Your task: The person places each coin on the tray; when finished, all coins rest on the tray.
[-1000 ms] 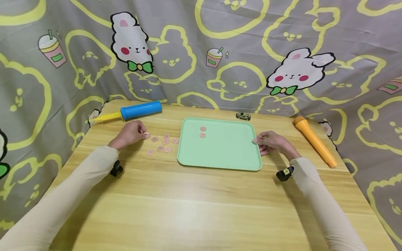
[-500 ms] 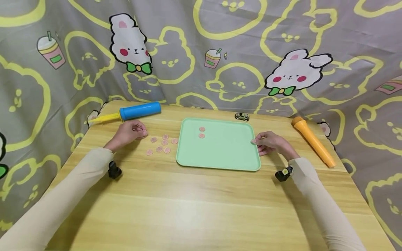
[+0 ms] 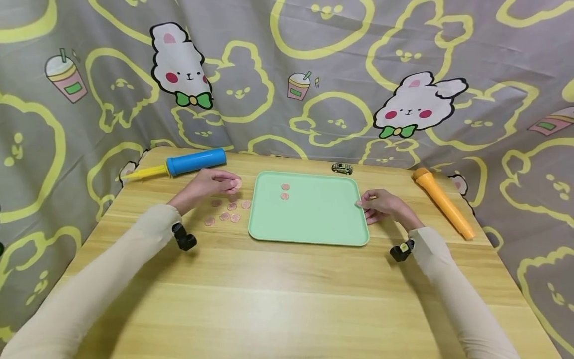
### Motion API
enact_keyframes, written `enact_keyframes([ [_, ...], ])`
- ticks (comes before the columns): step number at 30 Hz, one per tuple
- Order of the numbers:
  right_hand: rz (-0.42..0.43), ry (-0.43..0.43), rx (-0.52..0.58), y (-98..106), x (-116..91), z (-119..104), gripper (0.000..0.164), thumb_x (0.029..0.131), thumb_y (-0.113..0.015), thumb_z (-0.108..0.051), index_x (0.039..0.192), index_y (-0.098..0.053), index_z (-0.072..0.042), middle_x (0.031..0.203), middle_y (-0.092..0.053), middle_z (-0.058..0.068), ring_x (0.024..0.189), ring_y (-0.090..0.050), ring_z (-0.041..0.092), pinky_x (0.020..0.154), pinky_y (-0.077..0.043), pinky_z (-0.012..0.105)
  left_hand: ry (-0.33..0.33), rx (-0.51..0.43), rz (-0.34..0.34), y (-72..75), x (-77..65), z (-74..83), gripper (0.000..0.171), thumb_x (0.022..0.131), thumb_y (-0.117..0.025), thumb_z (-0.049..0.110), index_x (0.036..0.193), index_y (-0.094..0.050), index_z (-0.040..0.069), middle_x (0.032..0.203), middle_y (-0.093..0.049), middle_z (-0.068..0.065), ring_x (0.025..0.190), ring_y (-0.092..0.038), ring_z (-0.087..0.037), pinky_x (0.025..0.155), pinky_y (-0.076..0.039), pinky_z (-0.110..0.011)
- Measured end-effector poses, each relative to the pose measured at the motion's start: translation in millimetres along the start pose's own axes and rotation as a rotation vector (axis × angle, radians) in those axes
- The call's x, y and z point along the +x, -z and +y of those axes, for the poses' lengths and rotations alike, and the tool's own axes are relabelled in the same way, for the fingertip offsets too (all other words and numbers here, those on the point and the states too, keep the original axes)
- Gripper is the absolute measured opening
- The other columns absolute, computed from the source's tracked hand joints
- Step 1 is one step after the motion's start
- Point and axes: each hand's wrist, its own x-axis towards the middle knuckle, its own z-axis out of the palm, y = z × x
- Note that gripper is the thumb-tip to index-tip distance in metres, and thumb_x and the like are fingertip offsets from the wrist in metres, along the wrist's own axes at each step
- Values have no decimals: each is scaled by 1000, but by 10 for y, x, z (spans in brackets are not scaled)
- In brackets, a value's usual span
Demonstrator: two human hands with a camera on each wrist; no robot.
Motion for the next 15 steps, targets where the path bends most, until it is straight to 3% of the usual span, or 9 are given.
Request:
enact_keyframes([
  [8,33,7,-13,-50,-28,-24,24,109,-57,-11,122,-47,8,77,-64,4,65,-67,11,66,-64,32,30,-48,-18,-276,82,81,34,103,-70,23,130,-70,1,117,-76,-15,103,-75,-25,104,-54,-46],
  [15,29,55,-72,27,-104,-108,28,109,-52,-4,128,-48,16,87,-71,12,70,-72,15,71,-65,38,42,-90,-118,-412,157,139,32,105,-65,12,133,-67,-2,127,-72,-22,100,-77,-22,102,-56,-46],
])
